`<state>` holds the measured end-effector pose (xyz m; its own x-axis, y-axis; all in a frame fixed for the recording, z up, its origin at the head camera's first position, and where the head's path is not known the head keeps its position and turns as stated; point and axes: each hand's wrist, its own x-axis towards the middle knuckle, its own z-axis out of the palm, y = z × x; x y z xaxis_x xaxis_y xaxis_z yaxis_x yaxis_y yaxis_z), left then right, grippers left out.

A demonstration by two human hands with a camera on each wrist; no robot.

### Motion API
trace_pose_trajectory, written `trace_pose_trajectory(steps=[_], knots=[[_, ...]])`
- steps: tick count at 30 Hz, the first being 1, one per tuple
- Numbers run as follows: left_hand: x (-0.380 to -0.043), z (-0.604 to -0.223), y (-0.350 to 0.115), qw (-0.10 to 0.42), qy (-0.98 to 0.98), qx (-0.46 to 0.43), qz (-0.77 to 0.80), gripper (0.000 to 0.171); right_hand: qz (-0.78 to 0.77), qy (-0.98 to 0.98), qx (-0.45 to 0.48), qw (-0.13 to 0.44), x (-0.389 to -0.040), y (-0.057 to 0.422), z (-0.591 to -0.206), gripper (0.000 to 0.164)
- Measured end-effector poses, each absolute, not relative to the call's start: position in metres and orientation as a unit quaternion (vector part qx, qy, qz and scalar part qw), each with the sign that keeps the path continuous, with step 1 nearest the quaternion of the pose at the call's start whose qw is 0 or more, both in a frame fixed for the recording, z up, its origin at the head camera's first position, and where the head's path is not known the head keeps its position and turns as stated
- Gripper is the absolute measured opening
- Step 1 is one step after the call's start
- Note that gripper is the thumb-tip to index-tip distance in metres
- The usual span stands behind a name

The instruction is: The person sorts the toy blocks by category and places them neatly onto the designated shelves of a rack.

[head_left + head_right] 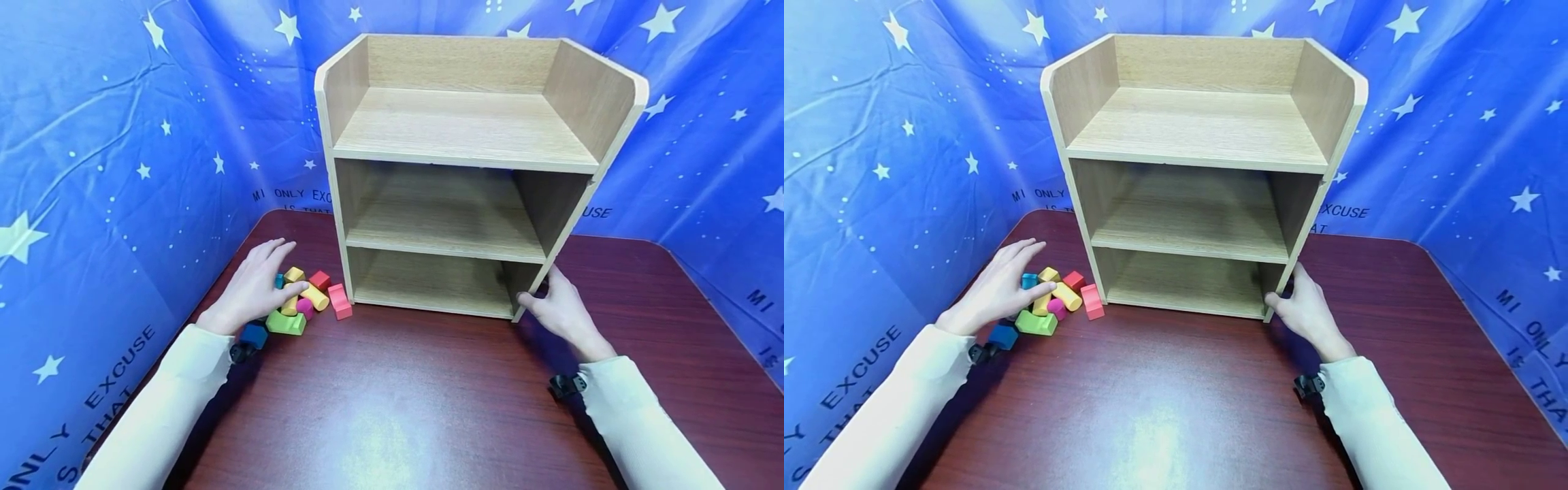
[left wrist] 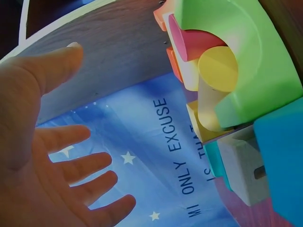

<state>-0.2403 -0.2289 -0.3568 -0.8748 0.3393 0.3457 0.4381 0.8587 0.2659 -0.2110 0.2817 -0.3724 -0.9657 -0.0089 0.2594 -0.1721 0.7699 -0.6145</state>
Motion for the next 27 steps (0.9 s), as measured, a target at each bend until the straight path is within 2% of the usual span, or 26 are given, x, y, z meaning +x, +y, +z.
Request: trace_pose_trajectory(steps=[16,27], knots=[[-0.248,-0.363,-0.236,0.101,-0.966,-0.181,-0.154,0.071,0.333,-0.934,0.049,0.12,-0.212,0.282,-0.373,0.051],[-0.251,-0.363,-0.242,0.066,-0.972,-0.171,-0.148,0.07,0.334,-0.934,0.046,0.12,-0.212,0.281,-0.373,0.054]])
